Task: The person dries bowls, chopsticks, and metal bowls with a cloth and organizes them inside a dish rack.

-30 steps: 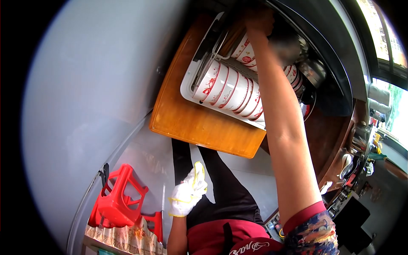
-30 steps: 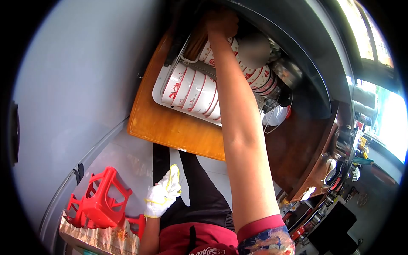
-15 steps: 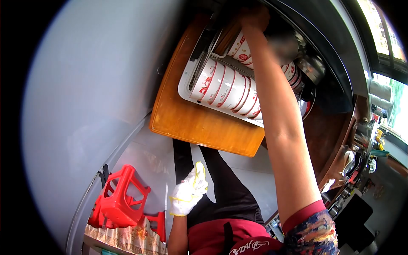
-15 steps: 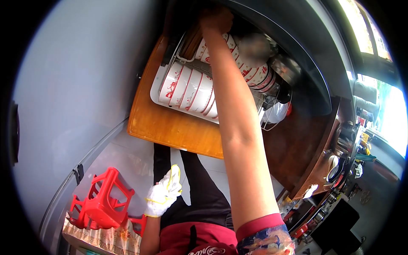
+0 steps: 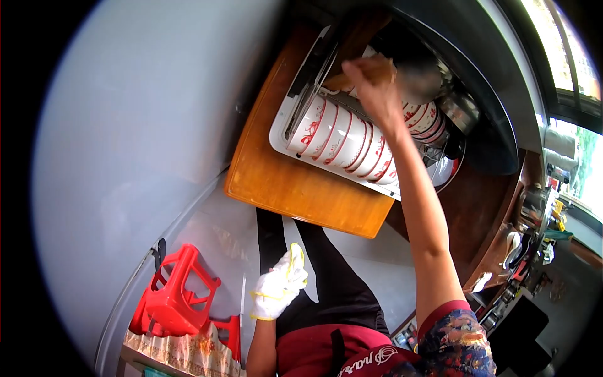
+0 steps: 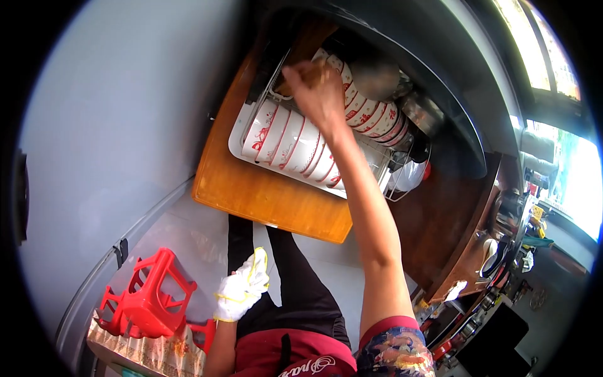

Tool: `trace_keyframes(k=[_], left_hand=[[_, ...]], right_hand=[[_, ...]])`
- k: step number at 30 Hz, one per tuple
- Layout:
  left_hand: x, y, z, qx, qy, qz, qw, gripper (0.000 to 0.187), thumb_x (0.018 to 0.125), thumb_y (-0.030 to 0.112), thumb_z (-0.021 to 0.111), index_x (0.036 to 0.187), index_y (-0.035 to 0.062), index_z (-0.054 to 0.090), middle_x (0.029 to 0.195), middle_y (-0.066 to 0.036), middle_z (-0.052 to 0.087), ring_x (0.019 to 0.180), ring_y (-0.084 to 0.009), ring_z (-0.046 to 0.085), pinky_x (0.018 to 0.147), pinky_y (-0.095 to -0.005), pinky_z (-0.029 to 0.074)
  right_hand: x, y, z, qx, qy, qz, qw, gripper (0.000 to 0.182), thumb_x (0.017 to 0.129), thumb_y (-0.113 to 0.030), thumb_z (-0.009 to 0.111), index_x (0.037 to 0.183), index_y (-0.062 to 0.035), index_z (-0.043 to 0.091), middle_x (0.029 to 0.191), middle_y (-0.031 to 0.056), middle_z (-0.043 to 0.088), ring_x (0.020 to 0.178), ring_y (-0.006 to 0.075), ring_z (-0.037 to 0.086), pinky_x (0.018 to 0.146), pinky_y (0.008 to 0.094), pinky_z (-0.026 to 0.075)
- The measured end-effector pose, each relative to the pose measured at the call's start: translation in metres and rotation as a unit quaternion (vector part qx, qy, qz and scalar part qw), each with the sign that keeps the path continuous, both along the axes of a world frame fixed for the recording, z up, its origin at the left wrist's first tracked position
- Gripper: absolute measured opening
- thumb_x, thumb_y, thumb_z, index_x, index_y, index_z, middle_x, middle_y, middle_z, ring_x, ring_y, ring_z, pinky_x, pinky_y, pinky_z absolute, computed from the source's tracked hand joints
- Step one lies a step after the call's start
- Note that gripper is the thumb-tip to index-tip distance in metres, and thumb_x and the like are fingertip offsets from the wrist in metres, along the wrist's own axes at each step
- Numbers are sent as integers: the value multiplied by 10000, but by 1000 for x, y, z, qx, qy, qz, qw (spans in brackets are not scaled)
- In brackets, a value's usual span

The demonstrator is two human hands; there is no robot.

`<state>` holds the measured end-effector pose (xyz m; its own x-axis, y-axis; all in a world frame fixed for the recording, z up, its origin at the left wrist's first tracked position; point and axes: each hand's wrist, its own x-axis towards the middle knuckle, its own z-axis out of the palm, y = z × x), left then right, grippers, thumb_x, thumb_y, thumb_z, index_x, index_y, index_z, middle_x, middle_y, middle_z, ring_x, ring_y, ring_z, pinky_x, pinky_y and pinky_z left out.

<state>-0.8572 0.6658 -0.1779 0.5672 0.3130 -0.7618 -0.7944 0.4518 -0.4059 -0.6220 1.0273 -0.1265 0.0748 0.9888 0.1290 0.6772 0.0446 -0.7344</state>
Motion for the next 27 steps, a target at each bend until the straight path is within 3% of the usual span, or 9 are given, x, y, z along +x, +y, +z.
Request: trace_keyframes(k=[3, 10, 14, 15, 18, 19, 22, 24, 27], left_hand=[[0, -1, -3, 10, 0, -10, 1000, 402, 869, 172, 420, 1254, 58, 451, 848, -48, 450, 662, -173, 383, 564, -264, 335], [3, -5, -9, -8, -21, -8, 1000, 336, 877, 165, 454, 1198, 71, 471, 836, -42, 439, 654, -169, 361, 551, -257, 318], [7, 6, -1, -29, -13, -16, 999, 278, 877, 155, 473, 1143, 76, 479, 818, -41, 427, 642, -162, 356, 534, -252, 309], [9, 8, -1, -28, -9, -27, 999, 262, 885, 148, 468, 1138, 81, 482, 800, -32, 419, 629, -157, 356, 525, -252, 307], [10, 4, -9, -1, -22, -35, 999, 275, 887, 133, 457, 1157, 81, 472, 780, -26, 402, 621, -152, 356, 525, -253, 310], [11, 4, -10, 11, -26, -35, 999, 291, 884, 130, 453, 1169, 78, 465, 780, -27, 398, 624, -152, 356, 531, -253, 313], [12, 8, -6, 32, -22, -31, 999, 353, 872, 137, 435, 1218, 66, 444, 787, -32, 392, 636, -154, 359, 554, -252, 322], [12, 9, -4, 32, -22, -22, 999, 401, 864, 152, 431, 1254, 56, 429, 792, -37, 394, 644, -156, 364, 566, -251, 325], [13, 10, -2, 30, -9, -20, 999, 474, 856, 189, 429, 1308, 49, 399, 795, -41, 400, 650, -159, 371, 574, -253, 329]], right_hand=[[-4, -39, -4, 66, -60, 75, 993, 126, 836, -168, 627, 844, -48, 662, 797, 119, 606, 687, 299, 622, 603, 380, 497], [-4, -92, 43, 122, -22, 52, 991, 87, 830, -92, 588, 802, -28, 640, 733, 82, 561, 578, 201, 560, 514, 328, 457], [29, -106, 68, 52, 267, -66, 960, 392, 920, -260, 400, 741, 25, 600, 795, 105, 565, 805, 175, 547, 720, 317, 439], [29, -102, 77, 7, 363, -91, 927, 408, 941, -224, 366, 651, -1, 548, 826, 122, 556, 887, 207, 532, 869, 315, 392], [41, -90, 65, -156, 552, -89, 814, 284, 937, -209, 427, 877, 28, 570, 783, 117, 582, 619, 159, 551, 647, 324, 482], [37, -79, 65, -209, 529, -82, 819, 231, 935, -173, 440, 980, 26, 549, 685, 72, 554, 485, 128, 479, 513, 278, 454], [37, -45, 26, -350, 491, -86, 793, 212, 926, -161, 481, 1051, -17, 573, 591, 3, 457, 435, 62, 380, 386, 220, 329], [29, -16, 19, -291, 318, -138, 892, 179, 915, -156, 515, 1013, -26, 591, 583, -5, 429, 428, 63, 352, 365, 239, 296], [47, 34, -9, -122, 297, -156, 934, 163, 907, -181, 551, 951, -33, 604, 574, 1, 432, 433, 81, 352, 355, 249, 282]])
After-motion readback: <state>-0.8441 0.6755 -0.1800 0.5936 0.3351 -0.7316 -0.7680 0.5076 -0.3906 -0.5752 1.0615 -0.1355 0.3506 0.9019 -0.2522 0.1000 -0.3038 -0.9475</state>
